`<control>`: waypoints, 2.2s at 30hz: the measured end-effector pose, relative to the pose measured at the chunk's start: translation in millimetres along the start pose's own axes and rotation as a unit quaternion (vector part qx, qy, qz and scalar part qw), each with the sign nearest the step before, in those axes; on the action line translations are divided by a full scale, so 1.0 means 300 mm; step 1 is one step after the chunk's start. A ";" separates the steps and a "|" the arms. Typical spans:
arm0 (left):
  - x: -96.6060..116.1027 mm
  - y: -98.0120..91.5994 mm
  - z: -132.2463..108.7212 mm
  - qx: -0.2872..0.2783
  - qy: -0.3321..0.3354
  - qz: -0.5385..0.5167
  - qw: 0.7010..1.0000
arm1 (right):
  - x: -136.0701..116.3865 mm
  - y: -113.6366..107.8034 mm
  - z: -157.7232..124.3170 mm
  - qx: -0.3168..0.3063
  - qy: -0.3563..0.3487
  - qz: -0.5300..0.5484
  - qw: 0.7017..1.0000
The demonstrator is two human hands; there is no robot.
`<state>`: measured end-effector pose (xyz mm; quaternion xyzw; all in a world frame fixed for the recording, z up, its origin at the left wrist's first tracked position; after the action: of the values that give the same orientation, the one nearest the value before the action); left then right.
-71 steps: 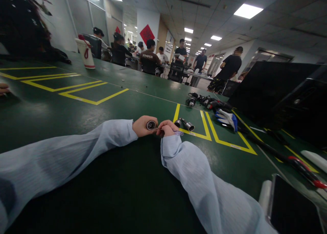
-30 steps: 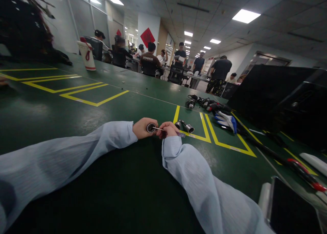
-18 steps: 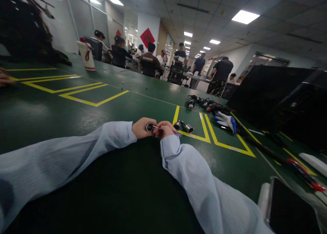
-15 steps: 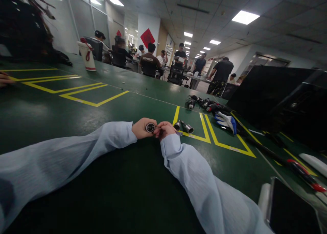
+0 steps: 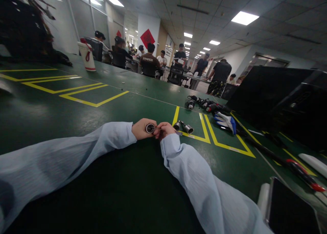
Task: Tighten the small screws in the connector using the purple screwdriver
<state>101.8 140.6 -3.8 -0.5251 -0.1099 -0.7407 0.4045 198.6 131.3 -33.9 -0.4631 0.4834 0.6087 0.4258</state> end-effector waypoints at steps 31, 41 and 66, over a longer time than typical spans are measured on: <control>-0.011 -0.009 0.007 0.005 0.019 0.191 0.981 | -0.080 0.017 -0.100 0.217 -0.154 -0.308 0.913; 0.005 0.001 0.004 -0.018 0.031 0.195 0.980 | -0.066 0.005 -0.076 0.173 -0.082 -0.194 0.962; 0.026 -0.004 -0.002 0.001 0.045 0.154 0.987 | -0.069 0.013 -0.079 0.112 -0.069 -0.138 0.982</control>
<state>99.4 137.3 2.9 -0.5009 -0.0105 -0.6926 0.5189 202.8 105.8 -15.4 -0.4317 0.4494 0.5165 0.5873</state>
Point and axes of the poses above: each hand's wrist, its own z-axis towards the middle knuckle, its own y-axis out of the palm, x = y × z, the point moved 5 cm from there along z, towards the middle knuckle, and after that the axes turned 14 degrees about -z, right-handed, at the moved point
